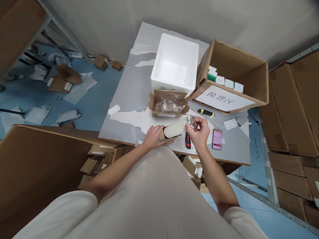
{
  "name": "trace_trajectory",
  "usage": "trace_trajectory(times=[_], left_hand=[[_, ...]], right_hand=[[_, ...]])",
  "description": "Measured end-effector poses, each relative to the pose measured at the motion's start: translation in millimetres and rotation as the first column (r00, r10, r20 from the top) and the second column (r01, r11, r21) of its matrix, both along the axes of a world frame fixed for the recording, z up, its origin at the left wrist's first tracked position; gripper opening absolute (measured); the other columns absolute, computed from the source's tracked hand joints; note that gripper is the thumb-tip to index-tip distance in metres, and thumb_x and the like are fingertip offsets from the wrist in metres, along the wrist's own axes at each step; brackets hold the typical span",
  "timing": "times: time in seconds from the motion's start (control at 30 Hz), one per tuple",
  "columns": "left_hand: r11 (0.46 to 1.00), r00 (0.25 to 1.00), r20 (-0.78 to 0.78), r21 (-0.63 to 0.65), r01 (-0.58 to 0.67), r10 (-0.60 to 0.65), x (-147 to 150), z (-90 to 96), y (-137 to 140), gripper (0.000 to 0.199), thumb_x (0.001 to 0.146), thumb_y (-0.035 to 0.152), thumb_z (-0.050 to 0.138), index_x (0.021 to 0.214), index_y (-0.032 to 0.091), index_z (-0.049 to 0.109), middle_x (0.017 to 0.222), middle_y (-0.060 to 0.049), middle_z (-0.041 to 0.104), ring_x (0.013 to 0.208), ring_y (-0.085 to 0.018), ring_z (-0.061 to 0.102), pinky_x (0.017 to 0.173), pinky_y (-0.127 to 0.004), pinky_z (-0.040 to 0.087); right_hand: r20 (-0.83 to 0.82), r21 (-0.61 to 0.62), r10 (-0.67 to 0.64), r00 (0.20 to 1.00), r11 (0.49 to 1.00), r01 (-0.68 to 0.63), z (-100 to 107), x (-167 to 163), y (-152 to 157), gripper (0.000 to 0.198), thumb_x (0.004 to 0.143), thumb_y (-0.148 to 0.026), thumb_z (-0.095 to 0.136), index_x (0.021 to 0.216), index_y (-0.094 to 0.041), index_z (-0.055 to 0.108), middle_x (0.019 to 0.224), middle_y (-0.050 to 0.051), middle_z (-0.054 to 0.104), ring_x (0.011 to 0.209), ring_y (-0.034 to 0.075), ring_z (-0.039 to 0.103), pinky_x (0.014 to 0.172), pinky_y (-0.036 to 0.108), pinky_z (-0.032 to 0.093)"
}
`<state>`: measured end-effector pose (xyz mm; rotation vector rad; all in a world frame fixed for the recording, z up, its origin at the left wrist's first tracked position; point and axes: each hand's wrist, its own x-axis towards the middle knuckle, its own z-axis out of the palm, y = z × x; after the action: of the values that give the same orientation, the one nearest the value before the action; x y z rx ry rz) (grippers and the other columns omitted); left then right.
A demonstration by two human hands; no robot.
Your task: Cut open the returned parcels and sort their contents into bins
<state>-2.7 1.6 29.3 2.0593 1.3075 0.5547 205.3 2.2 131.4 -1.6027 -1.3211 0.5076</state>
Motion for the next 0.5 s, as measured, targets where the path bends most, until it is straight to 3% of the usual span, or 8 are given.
trace_trajectory(times=[0.1, 0.2, 0.37, 0.5], left_hand=[[0.999, 0.999, 0.039, 0.026, -0.024, 0.023, 1, -2.1, -2, 0.077, 0.067, 0.053, 0.07, 0.13, 0.015, 0.045, 0.124, -0.018, 0.056, 0.117, -0.034, 0.051, 0.107, -0.051, 0.029], [0.999, 0.999, 0.046, 0.047, -0.022, 0.02, 3, -4.0, -5, 0.073, 0.07, 0.05, 0.067, 0.129, 0.013, 0.046, 0.121, -0.019, 0.057, 0.114, -0.033, 0.053, 0.105, -0.05, 0.031], [0.995, 0.998, 0.014, 0.079, -0.055, 0.054, 2, -9.0, -8, 0.068, 0.07, 0.039, 0.065, 0.128, 0.01, 0.045, 0.121, -0.02, 0.057, 0.114, -0.033, 0.054, 0.103, -0.049, 0.035], [0.995, 1.0, 0.008, 0.1, -0.029, 0.028, -4, -12.8, -9, 0.067, 0.068, 0.036, 0.065, 0.127, 0.012, 0.045, 0.118, -0.017, 0.059, 0.11, -0.031, 0.056, 0.101, -0.049, 0.038]], right_hand=[[0.143, 0.049, 0.102, 0.984, 0.993, -0.11, -13, -9, -16, 0.036, 0.068, -0.035, 0.07, 0.096, -0.025, 0.05, 0.109, 0.01, 0.057, 0.09, 0.022, 0.058, 0.06, 0.032, 0.05], [0.278, -0.018, 0.261, 0.924, 0.964, -0.267, -27, -24, -26, 0.037, 0.07, -0.035, 0.071, 0.1, -0.025, 0.052, 0.113, 0.013, 0.055, 0.108, 0.027, 0.055, 0.078, 0.041, 0.052], [0.348, -0.246, 0.376, 0.859, 0.92, -0.303, -46, -47, -23, 0.04, 0.073, -0.034, 0.067, 0.108, -0.021, 0.052, 0.112, 0.014, 0.055, 0.105, 0.028, 0.055, 0.083, 0.043, 0.05], [0.486, -0.411, 0.507, 0.712, 0.851, -0.326, -56, -52, -18, 0.042, 0.075, -0.033, 0.065, 0.111, -0.017, 0.052, 0.107, 0.015, 0.058, 0.102, 0.029, 0.054, 0.092, 0.048, 0.044]])
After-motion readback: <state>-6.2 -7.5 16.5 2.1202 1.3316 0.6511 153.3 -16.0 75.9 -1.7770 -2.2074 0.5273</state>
